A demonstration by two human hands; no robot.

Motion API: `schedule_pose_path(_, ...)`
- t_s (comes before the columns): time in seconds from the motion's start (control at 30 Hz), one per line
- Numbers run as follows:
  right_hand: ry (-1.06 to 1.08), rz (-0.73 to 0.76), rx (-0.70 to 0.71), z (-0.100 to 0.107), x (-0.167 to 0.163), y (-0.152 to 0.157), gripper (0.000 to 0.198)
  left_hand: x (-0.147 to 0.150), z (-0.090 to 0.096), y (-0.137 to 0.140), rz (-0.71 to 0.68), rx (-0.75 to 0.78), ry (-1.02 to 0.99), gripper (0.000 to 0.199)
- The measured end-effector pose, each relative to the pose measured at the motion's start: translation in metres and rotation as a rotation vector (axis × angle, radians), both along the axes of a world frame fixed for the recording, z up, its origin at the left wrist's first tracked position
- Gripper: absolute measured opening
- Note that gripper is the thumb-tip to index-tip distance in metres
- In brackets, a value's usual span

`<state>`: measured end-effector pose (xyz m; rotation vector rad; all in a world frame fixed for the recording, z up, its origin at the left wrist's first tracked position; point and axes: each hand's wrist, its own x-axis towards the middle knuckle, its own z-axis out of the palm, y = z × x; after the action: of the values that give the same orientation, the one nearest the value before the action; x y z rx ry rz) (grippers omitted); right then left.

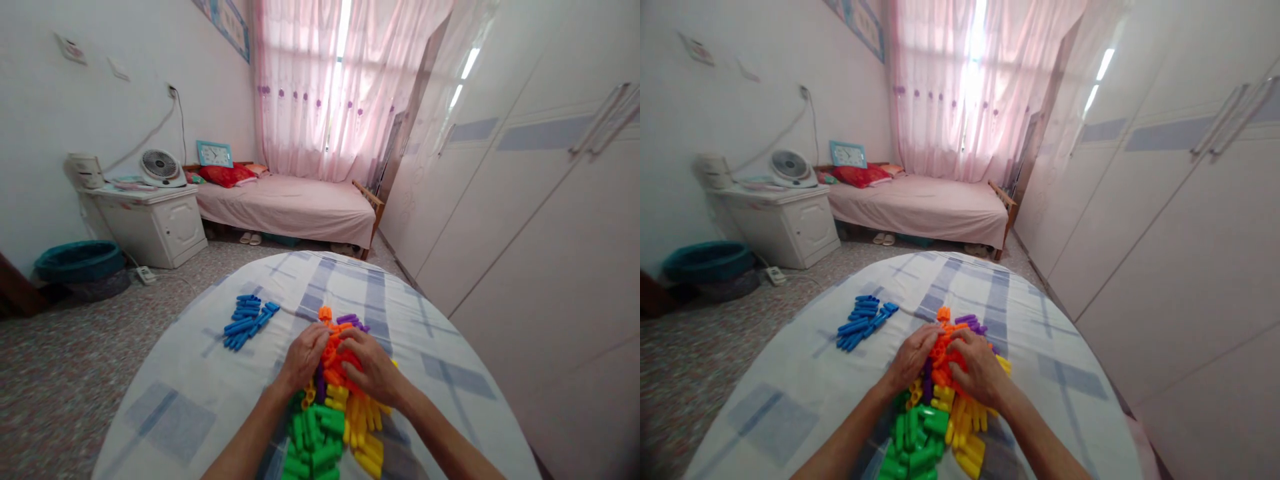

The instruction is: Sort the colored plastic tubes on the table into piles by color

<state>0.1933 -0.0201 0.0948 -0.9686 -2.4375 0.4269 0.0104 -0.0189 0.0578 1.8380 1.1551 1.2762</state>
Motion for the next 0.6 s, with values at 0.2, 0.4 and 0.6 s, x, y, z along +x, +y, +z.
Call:
schedule_pose_path(0.2, 0.253, -0.304, 0.087, -0.028, 0.038, -0.026, 0.021, 0.024, 0.026, -0.029, -0.110, 0.192, 0.290, 0.035)
schedule_pose_path(0.4, 0.502, -0.850, 0.078, -0.082, 0.083, -0.022, 0.043, -0.073, 0.010, 0.001, 0.398, 0.191, 0.401, 0.037)
schedule_pose_path(0.6, 0.456, -1.043, -0.105, -0.108, 0.100, -0.020, 0.051, -0.194, -0.020, 0.051, 0.615, -0.038, 0.390, 0.040)
